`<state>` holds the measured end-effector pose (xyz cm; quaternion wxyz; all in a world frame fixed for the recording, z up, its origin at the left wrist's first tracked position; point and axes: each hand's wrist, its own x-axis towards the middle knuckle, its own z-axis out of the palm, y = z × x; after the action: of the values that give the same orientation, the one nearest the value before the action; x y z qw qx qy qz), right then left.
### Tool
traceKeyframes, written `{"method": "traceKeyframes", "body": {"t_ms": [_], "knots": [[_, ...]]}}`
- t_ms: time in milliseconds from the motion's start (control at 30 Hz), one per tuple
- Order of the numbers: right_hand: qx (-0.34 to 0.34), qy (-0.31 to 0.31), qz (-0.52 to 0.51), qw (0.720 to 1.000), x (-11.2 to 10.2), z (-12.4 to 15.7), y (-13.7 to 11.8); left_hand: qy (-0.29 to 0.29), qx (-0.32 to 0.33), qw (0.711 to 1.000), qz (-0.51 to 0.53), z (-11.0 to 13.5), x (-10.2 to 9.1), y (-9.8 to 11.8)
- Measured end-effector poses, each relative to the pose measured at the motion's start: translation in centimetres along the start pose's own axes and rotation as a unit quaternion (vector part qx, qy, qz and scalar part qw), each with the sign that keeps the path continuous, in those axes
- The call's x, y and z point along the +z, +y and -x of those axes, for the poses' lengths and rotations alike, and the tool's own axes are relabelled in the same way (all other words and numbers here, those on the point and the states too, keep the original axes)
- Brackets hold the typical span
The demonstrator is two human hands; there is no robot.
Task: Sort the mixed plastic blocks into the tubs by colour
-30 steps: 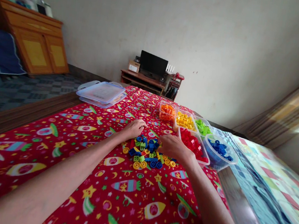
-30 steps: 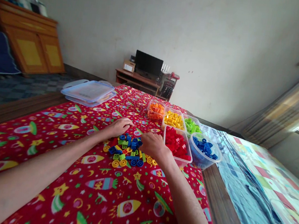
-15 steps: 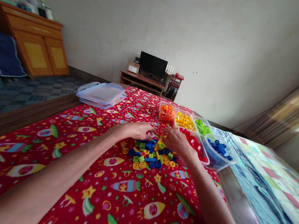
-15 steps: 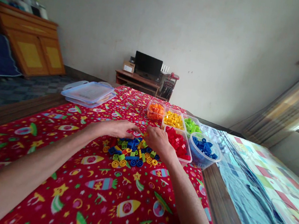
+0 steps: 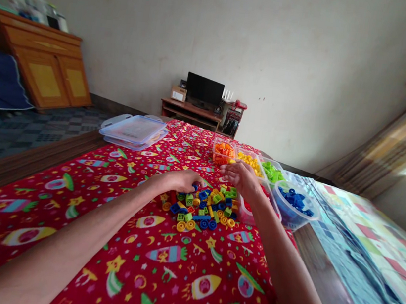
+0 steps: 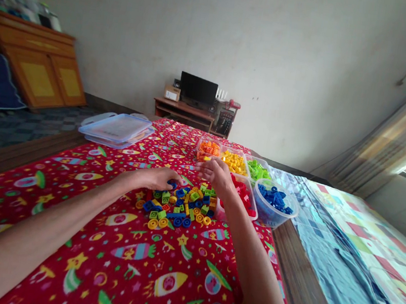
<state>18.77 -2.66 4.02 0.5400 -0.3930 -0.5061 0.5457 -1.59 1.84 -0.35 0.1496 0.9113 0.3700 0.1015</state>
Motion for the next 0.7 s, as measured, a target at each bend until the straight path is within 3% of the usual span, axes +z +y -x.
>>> {"method": "traceKeyframes", "body": {"t_ms": [133,333,467,567,700], "knots": [[0.017,0.003,-0.054,0.998,0.4,0.0,0.1,-0.023,0.016,0.999,0.022,-0.3,0.4,0.0],[0.019,-0.030,-0.027,0.999,1.4,0.5,0.7,-0.028,-0.019,0.999,-0.009,-0.6,1.1,1.0],[0.022,-0.039,-0.002,0.999,1.8,0.6,1.2,-0.027,0.000,0.999,-0.016,-0.2,0.6,1.1],[0.021,-0.031,0.014,0.999,1.8,0.4,1.7,0.015,-0.018,1.000,-0.012,0.1,-0.3,0.8],[0.067,0.020,0.017,0.997,1.7,0.0,2.6,0.135,-0.013,0.991,0.004,-0.2,-1.2,0.6]]}}
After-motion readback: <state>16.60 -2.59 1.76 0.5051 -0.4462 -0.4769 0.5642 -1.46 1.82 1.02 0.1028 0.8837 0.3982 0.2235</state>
